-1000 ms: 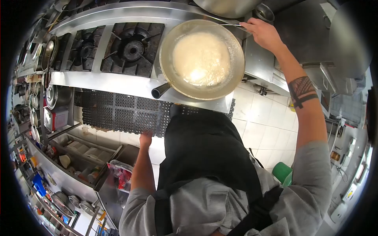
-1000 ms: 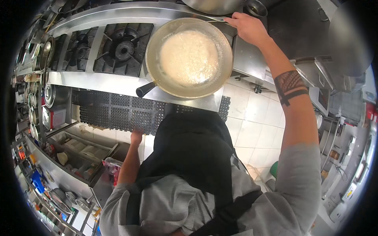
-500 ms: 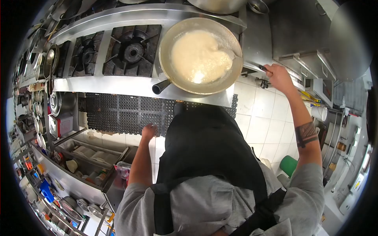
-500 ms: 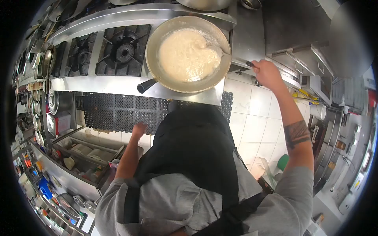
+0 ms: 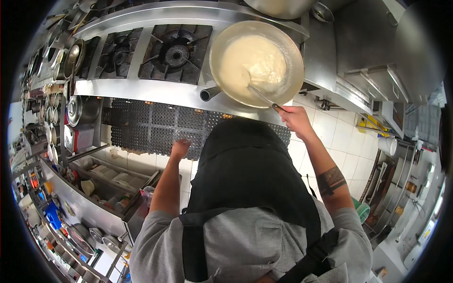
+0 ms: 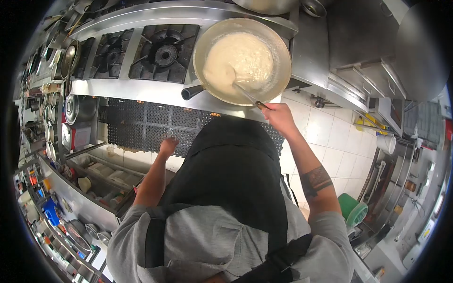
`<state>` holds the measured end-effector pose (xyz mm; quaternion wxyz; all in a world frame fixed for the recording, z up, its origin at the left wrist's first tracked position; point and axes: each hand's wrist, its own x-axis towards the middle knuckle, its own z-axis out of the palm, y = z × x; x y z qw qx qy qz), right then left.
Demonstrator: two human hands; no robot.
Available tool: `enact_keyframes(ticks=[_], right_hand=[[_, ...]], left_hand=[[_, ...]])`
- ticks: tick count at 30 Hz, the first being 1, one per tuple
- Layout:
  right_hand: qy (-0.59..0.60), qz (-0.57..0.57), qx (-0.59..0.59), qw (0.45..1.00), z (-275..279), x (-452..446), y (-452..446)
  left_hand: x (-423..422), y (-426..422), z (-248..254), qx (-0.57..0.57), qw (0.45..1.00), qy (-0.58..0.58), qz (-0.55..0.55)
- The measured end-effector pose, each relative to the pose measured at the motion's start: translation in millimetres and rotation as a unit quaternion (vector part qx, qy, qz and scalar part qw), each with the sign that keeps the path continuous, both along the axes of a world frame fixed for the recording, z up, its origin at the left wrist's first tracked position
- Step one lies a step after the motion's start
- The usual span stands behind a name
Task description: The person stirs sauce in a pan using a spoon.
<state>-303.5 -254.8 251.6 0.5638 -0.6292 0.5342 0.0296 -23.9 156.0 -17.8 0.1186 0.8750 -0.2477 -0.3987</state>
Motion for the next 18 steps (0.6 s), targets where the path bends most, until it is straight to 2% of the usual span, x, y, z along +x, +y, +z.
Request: enact_keyframes(ticks=[2, 4, 6, 7, 8, 10, 11, 13, 15, 18], right_hand=[[-0.073, -0.056, 0.043, 0.995, -3, 16, 0], [-0.085, -0.050, 0.053, 0.994, -2, 24, -12], [-0.067, -0.025, -0.052, 0.996, 5, 30, -23], [-0.063, -0.012, -0.090, 0.994, 13, 32, -27], [-0.064, -0.011, -0.091, 0.994, 11, 30, -35], [-0.068, 0.014, -0.164, 0.984, 5, 21, -56], [-0.050, 0.041, -0.230, 0.971, 6, 17, -62], [-0.026, 0.041, -0.253, 0.966, 25, 15, -66], [0.039, 0.061, -0.314, 0.947, 45, 15, -71], [0.035, 0.039, -0.349, 0.936, 35, 2, -82]], left_hand=[[-4, 30, -40, -0.014, 0.998, -0.015, -0.057], [-12, 29, -7, -0.022, 0.999, -0.004, -0.044], [-20, 25, 23, -0.009, 1.000, 0.012, 0.001], [-24, 25, 31, -0.018, 0.998, 0.025, 0.059], [-25, 29, 29, -0.020, 0.998, 0.025, 0.060], [-22, 48, -5, -0.047, 0.999, 0.007, 0.023], [-23, 50, -7, -0.048, 0.999, 0.008, 0.024], [-26, 50, -7, -0.038, 0.990, 0.078, 0.115], [-31, 43, 1, -0.037, 0.987, 0.078, 0.134], [-35, 30, 11, -0.030, 0.989, 0.061, 0.135]])
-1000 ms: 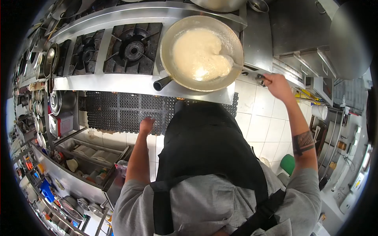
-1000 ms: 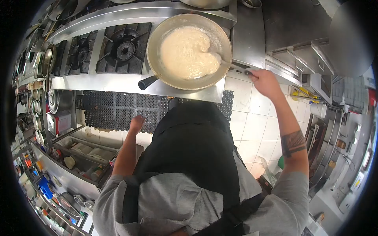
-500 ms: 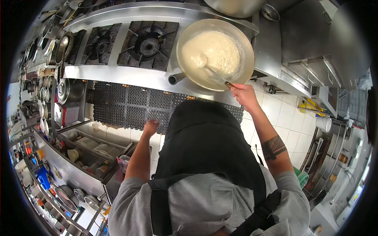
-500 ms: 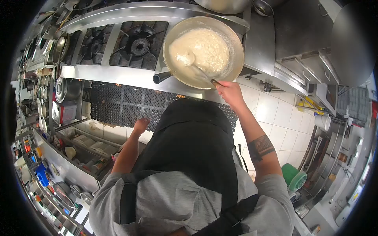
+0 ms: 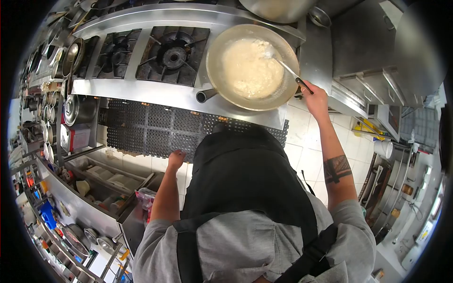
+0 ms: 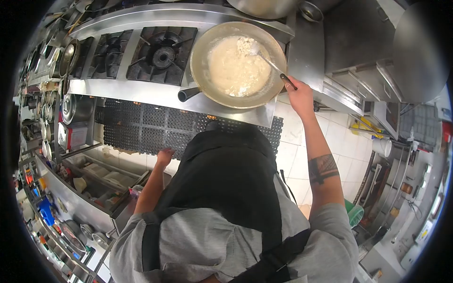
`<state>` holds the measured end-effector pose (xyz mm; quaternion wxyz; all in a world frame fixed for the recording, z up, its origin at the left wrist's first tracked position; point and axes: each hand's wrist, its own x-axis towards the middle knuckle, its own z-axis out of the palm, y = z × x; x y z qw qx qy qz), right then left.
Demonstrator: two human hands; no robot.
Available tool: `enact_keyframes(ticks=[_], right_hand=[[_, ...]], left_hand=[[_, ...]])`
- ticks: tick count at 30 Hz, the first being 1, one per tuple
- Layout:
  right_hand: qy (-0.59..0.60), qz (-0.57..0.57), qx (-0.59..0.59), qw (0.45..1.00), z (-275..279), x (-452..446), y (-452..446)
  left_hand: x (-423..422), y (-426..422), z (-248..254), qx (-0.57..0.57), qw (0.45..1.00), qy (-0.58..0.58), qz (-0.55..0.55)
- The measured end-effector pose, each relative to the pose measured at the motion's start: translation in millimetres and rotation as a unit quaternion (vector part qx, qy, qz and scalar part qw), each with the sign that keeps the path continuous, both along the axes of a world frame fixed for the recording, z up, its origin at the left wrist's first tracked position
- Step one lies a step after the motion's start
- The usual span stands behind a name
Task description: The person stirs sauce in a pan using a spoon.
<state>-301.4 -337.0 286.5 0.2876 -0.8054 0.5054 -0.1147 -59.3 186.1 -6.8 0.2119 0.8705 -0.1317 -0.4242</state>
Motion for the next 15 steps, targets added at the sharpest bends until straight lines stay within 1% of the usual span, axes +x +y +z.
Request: enact_keyframes(ticks=[2, 3, 5, 7, 8, 9, 11, 13, 15], right_hand=[[0.006, -0.001, -0.019, 1.000, -7, -7, -4], [0.012, 0.000, -0.037, 0.999, -7, -8, -4], [0.023, -0.005, -0.037, 0.999, -7, -11, -4], [0.033, -0.009, -0.037, 0.999, -9, -14, -5], [0.031, -0.006, -0.044, 0.999, -11, -15, -6], [0.030, -0.002, -0.052, 0.998, -13, -17, -6], [0.028, -0.004, -0.053, 0.998, -19, -21, -9], [0.025, -0.006, -0.053, 0.998, -19, -23, -8], [0.038, -0.002, -0.055, 0.998, -19, -22, -8]], left_hand=[[0, -6, 0, 0.008, 1.000, -0.017, -0.020], [0, -8, -1, 0.012, 1.000, 0.001, -0.012], [0, -10, -4, 0.017, 1.000, 0.021, -0.006], [1, -11, -2, 0.016, 0.998, 0.051, 0.024], [1, -12, 0, 0.017, 0.998, 0.052, 0.023], [3, -5, -13, 0.007, 0.998, 0.053, 0.028], [4, -2, -18, -0.002, 0.998, 0.054, 0.032], [5, 1, -13, -0.005, 0.999, 0.034, 0.024], [5, 3, -13, -0.019, 0.998, 0.043, 0.036]])
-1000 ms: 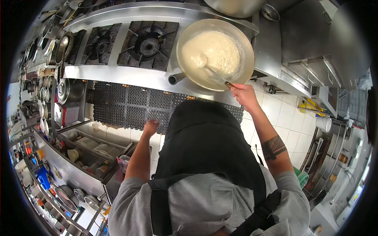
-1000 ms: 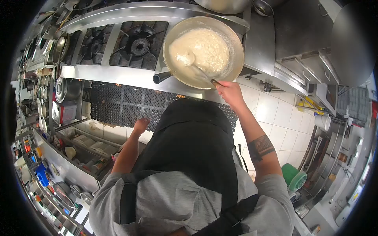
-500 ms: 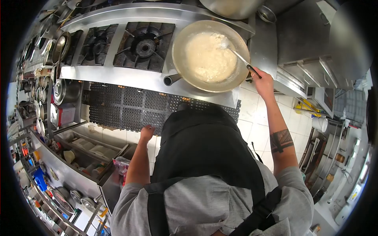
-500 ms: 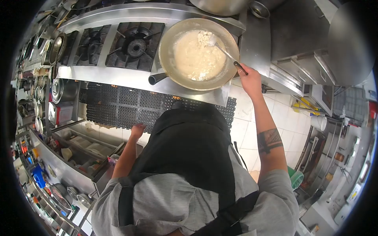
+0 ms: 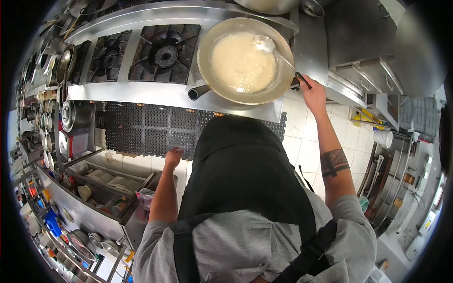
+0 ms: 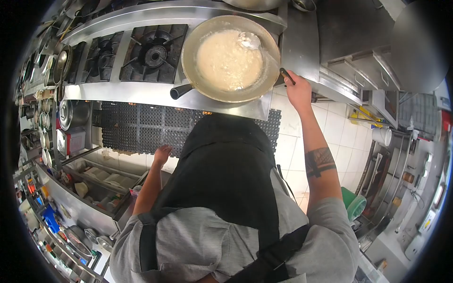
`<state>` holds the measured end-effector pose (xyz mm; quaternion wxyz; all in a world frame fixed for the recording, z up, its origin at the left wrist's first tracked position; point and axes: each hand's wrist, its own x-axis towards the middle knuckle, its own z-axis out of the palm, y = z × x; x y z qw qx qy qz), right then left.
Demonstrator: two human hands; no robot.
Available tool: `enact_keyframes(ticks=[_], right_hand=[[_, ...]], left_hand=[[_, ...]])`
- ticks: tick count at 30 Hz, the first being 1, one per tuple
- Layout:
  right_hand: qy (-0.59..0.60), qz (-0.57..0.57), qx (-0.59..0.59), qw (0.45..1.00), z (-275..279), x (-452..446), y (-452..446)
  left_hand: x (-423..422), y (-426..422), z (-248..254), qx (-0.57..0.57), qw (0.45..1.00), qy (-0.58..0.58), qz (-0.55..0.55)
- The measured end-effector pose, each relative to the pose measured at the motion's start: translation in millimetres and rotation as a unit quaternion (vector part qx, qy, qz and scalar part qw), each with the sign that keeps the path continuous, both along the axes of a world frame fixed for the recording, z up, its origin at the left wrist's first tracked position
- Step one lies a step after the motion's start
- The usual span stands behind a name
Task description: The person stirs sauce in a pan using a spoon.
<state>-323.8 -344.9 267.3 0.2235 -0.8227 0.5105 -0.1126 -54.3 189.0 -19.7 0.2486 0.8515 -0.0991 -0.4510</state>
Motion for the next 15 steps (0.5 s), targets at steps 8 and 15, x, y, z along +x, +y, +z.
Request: enact_keyframes(ticks=[8, 15], right_hand=[[-0.022, 0.025, 0.042, 0.999, -36, 42, 21], [-0.015, -0.019, 0.306, 0.952, 16, 24, 26]], left_hand=[[5, 10, -6, 0.008, 1.000, 0.010, -0.009], [4, 12, -15, 0.002, 1.000, -0.015, -0.008]])
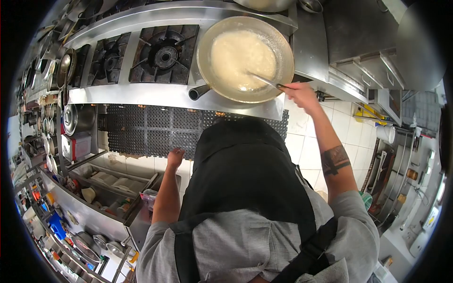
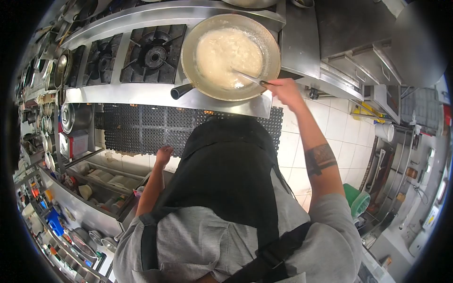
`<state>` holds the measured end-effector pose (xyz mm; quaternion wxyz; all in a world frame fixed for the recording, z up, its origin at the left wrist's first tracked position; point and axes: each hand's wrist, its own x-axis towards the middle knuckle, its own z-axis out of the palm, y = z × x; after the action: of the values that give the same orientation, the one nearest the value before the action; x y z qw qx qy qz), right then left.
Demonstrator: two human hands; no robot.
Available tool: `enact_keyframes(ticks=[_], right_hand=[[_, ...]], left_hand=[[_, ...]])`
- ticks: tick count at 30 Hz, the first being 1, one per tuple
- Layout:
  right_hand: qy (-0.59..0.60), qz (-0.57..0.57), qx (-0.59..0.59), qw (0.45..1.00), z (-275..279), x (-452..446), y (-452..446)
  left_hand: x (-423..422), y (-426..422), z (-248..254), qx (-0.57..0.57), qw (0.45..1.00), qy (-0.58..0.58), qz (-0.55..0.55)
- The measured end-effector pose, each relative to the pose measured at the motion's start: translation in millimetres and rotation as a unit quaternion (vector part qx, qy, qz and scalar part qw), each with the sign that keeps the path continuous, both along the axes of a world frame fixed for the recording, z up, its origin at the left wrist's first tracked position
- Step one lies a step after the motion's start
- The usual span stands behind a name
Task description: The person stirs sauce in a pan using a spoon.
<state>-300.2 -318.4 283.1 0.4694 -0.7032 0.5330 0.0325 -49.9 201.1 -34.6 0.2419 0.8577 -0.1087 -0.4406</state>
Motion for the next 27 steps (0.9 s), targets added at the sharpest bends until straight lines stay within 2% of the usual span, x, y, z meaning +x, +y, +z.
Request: enact_keyframes(ticks=[2, 4, 6, 8, 10, 11, 13, 16, 18, 19, 23, 26, 27], right_hand=[[0.031, -0.033, 0.034, 0.998, 6, -16, -13], [0.025, -0.011, -0.094, 0.995, -2, -27, -23], [0.023, -0.010, -0.121, 0.992, -18, -12, -19], [-0.011, 0.057, -0.204, 0.977, -40, 10, -5], [-0.048, 0.087, -0.259, 0.961, -59, 26, 12], [-0.046, 0.085, -0.262, 0.960, -55, 24, 13], [0.012, 0.055, -0.101, 0.993, -22, 23, 26], [0.059, 0.040, -0.119, 0.990, 2, -12, 12], [0.076, 0.016, -0.132, 0.988, 15, -21, 8], [0.086, -0.011, -0.143, 0.986, 18, -21, 6], [0.037, 0.027, -0.227, 0.973, -49, -1, 14], [0.067, -0.014, -0.087, 0.994, -16, 30, 42], [0.070, -0.011, -0.087, 0.994, -14, 23, 41]], left_hand=[[-3, -4, 6, 0.000, 1.000, 0.003, 0.010], [-9, -16, 29, 0.014, 0.998, -0.053, -0.027], [-7, -32, 35, 0.013, 0.999, -0.039, -0.033], [2, -48, 26, 0.009, 0.999, -0.025, -0.041], [15, -70, 11, -0.037, 0.966, -0.174, -0.188], [21, -85, 5, -0.041, 0.965, -0.174, -0.190], [28, -127, 13, -0.075, 0.981, -0.178, -0.036], [46, -177, 13, -0.072, 0.988, -0.136, -0.018], [51, -201, 17, -0.090, 0.982, -0.148, -0.076], [52, -207, 15, -0.091, 0.983, -0.143, -0.071], [49, -215, 2, -0.071, 0.979, -0.185, -0.051], [46, -217, -2, -0.072, 0.975, -0.206, -0.032], [46, -216, -3, -0.079, 0.972, -0.220, -0.025]])
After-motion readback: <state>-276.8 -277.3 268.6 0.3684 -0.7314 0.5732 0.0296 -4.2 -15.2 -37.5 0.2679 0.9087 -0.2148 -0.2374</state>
